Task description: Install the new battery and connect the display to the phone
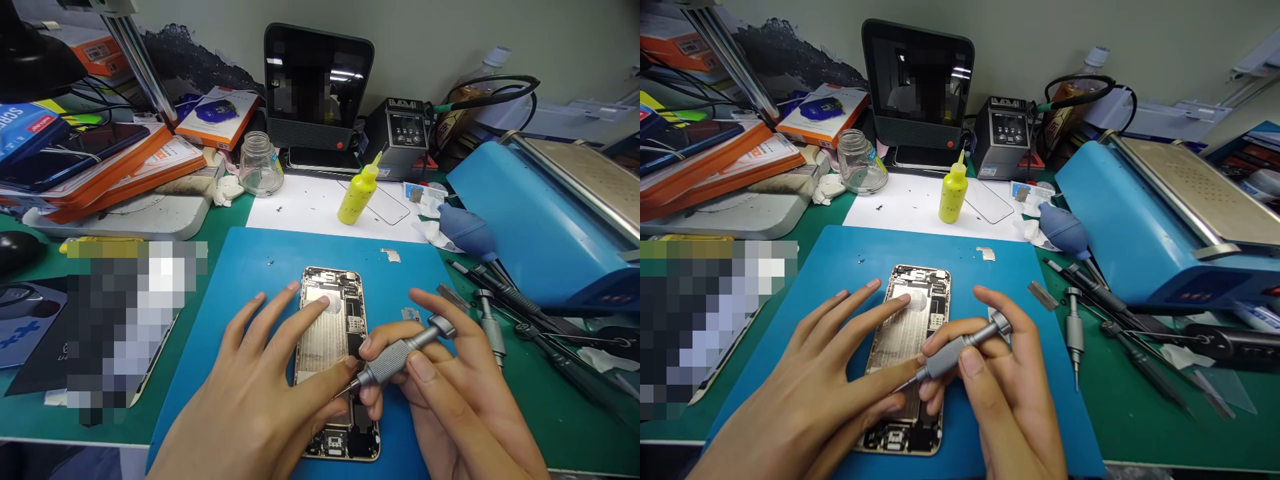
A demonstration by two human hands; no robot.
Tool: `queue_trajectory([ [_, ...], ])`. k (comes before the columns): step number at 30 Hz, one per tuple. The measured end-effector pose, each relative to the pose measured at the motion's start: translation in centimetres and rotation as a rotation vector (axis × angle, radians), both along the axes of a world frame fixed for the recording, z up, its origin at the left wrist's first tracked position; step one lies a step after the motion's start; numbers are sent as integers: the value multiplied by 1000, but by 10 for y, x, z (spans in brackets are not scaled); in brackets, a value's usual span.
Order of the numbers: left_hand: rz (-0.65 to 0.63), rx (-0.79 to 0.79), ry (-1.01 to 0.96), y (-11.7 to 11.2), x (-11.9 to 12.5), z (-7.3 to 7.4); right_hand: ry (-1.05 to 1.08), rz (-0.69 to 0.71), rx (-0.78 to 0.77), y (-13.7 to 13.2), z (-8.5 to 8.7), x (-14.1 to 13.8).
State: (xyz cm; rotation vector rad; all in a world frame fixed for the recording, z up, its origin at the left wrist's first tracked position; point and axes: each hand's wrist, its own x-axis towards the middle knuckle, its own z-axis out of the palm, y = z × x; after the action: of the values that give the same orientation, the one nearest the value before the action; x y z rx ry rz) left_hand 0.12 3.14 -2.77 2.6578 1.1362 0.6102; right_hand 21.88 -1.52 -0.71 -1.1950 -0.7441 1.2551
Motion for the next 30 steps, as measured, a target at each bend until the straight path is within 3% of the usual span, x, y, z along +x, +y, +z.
queue_trajectory([
  [4,4,1,-17,-1,2,-1,-107,-131,39,2,-2,3],
  [8,3,-2,-21,0,1,0,-128,-158,60,4,-2,6],
  [13,-6,-3,-23,0,0,1,-86,-142,22,1,0,1],
  [19,-16,-5,-23,0,0,2,49,31,-40,-4,1,-1],
  [27,-88,3,9,6,-4,3,66,43,1,3,1,1],
  [30,-96,-13,-11,5,-3,4,51,-13,33,4,4,1],
])
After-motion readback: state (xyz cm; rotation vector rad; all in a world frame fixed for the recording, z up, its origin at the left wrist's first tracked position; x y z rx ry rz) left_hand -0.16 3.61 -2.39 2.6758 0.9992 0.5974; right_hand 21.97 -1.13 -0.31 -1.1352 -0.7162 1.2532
